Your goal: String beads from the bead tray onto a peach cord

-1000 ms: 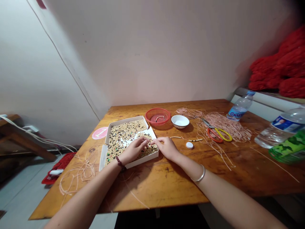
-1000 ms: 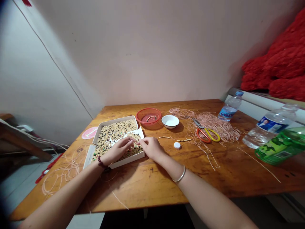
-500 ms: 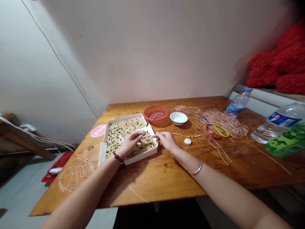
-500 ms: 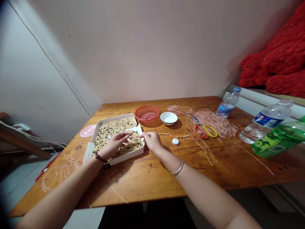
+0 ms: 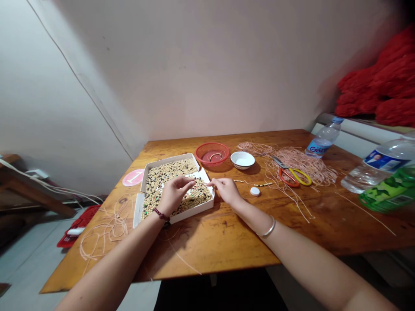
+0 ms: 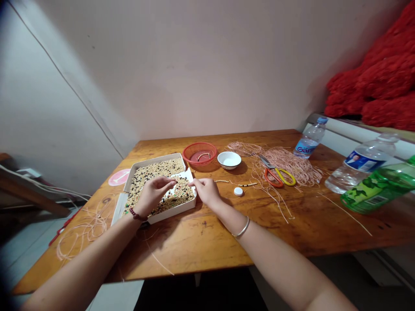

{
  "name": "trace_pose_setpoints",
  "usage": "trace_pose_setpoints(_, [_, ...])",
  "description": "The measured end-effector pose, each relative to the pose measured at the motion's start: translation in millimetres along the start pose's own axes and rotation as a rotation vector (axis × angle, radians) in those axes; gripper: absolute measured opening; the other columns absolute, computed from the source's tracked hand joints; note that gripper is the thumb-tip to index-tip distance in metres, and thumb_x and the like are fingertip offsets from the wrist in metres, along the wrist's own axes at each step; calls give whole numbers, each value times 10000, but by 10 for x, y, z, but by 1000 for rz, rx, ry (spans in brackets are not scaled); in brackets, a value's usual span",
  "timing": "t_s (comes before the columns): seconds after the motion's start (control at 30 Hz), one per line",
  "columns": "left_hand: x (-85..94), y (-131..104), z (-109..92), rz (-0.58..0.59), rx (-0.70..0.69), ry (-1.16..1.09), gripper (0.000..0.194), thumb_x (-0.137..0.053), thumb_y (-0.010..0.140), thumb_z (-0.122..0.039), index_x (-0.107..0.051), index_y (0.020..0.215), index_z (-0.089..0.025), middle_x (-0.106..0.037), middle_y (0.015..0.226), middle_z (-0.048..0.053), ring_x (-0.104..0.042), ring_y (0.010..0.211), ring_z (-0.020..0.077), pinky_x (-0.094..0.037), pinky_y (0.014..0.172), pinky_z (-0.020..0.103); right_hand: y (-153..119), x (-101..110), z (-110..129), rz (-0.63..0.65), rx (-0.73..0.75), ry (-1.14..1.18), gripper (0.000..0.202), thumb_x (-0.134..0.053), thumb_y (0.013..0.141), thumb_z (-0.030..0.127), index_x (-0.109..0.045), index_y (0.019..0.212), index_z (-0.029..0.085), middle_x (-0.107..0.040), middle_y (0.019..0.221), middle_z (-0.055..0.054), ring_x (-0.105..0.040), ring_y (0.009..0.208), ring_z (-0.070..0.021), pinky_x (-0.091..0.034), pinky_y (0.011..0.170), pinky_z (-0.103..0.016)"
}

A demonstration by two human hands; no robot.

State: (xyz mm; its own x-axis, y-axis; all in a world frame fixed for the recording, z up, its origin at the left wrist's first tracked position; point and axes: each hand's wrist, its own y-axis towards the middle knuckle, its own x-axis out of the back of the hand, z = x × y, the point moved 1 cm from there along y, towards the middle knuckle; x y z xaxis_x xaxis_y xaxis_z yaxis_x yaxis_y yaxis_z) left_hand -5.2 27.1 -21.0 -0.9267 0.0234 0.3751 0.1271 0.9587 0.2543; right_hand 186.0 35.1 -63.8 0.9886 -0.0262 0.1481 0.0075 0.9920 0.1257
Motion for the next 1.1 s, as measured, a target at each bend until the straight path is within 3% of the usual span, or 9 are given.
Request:
trace_pose_setpoints(0.1, [5,4,-22,-50,-27,-38,303,-738,675,-434,-641,690,-148,-713,771,82,-650,672,172,-497,568,249,-4,0,3,-8,-1,2,316,-509,782,371,-756,731,181,-727,748,-50,-643,734,-190,-458,709,-277])
trace_pose_setpoints(0.2, [6,-2,-59,-54,-81,4,291,-673,749,-440,-675,763,-149,-706,811,86,-644,704,172,-504,580,250,-2,-1,8,-9,-3,17,308,-512,772,370,-735,674,182,-717,717,-48,-637,724,-191,-453,712,-283])
trace_pose_setpoints(0.43, [-5,-86,-156,36,-265,57,219,-594,836,-379,-659,818,-170,-654,878,74,-608,791,170,-486,557,226,-50,44,195,-77,122,124,356,-486,793,410,-555,527,183,-620,617,-31,-586,692,-173,-433,755,-297])
trace_pose_setpoints(0.53, [-14,-118,-208,99,-367,88,172,-596,845,-331,-668,813,-178,-621,874,74,-586,818,165,-484,581,226,-127,44,332,66,162,277,312,-528,793,438,-599,646,172,-622,692,-28,-587,727,-162,-445,772,-294])
trace_pose_setpoints(0.63, [-25,-130,-241,149,-428,115,156,-598,848,-319,-683,837,-188,-598,867,69,-571,797,150,-483,583,222,-214,13,416,319,-11,502,283,-596,769,459,-624,817,182,-651,797,-25,-612,722,-142,-481,742,-288])
trace_pose_setpoints(0.73, [-31,-130,-246,135,-441,135,163,-603,843,-333,-682,843,-190,-593,871,66,-567,785,144,-479,573,214,-269,-16,435,453,-172,564,309,-643,749,461,-636,900,192,-667,846,-24,-611,661,-111,-503,689,-270])
trace_pose_setpoints(0.87, [-33,-125,-231,119,-429,166,164,-604,837,-344,-680,838,-198,-593,878,63,-571,792,144,-473,564,206,-274,-31,429,471,-150,549,308,-692,711,428,-687,878,169,-669,862,-29,-602,675,-96,-511,706,-260])
trace_pose_setpoints(1.1, [-36,-120,-223,124,-380,187,218,-582,842,-391,-669,817,-193,-612,883,72,-579,807,158,-482,570,217,-263,-6,437,429,-151,454,346,-727,660,431,-722,836,133,-649,690,-16,-567,585,-87,-488,596,-223])
